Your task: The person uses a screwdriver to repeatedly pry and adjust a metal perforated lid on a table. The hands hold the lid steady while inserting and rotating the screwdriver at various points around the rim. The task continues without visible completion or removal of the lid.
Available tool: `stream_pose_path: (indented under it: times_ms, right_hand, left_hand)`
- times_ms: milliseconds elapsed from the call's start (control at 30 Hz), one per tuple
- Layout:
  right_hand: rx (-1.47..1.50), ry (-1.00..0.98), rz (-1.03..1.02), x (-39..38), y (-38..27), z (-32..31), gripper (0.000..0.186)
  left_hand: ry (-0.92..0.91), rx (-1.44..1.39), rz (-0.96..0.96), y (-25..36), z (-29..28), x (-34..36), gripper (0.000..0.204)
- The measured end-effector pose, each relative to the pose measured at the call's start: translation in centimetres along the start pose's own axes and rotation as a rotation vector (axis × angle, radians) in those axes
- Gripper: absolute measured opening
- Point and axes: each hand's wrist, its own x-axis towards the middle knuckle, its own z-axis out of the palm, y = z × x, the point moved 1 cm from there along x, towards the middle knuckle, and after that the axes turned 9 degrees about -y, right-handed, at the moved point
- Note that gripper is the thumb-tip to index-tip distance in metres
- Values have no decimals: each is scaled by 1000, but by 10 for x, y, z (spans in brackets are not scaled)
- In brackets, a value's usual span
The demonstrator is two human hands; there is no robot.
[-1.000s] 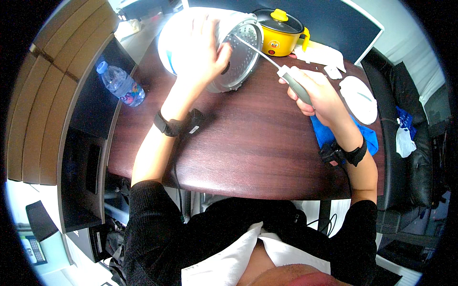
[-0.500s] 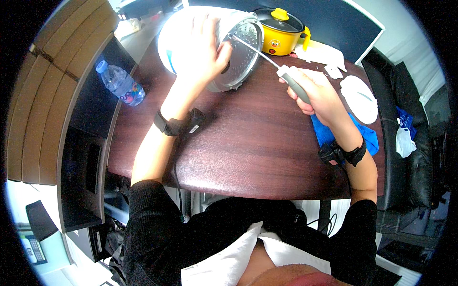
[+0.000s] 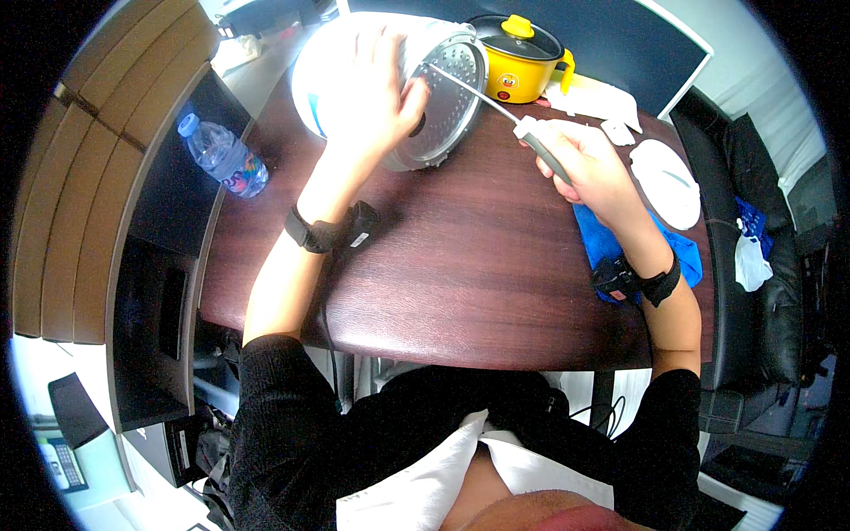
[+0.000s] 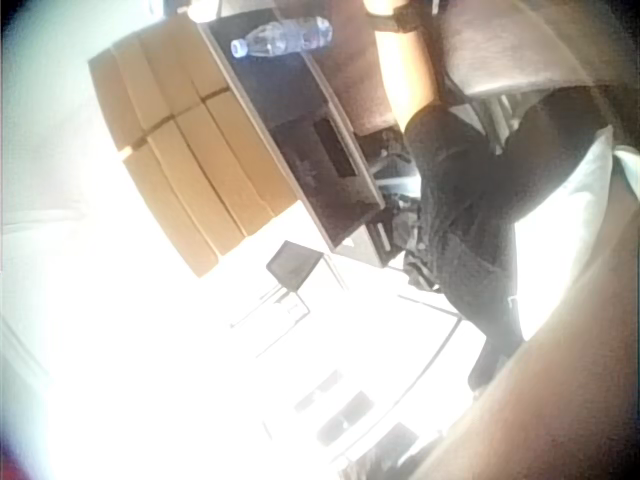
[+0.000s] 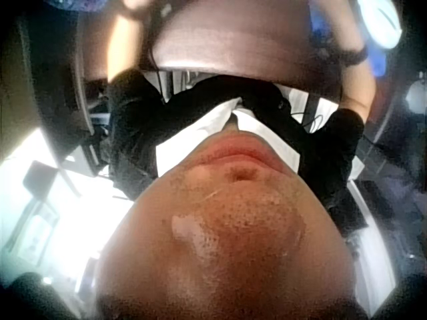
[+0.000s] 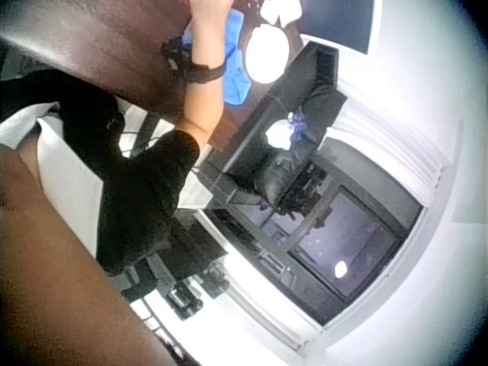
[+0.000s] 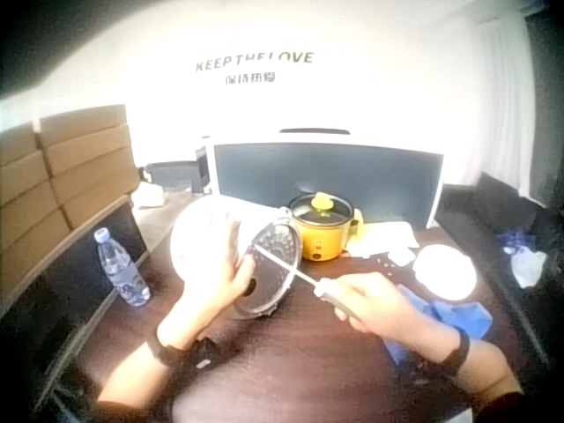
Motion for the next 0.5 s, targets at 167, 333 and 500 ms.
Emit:
stream_pose_path:
  times_ms: [167, 333, 500]
  right_hand:
    - [-62, 32, 19, 0, 3, -1, 37]
    - [-156, 78, -49, -1, -1, 2, 36]
    - [-470, 182, -227, -3, -7, -3, 30]
  left_hand:
    - [-7, 14, -8, 2, -2, 0, 52]
    - [2, -7, -9, 0, 1, -1, 53]
    - [-2, 6, -9, 2, 0, 0, 53]
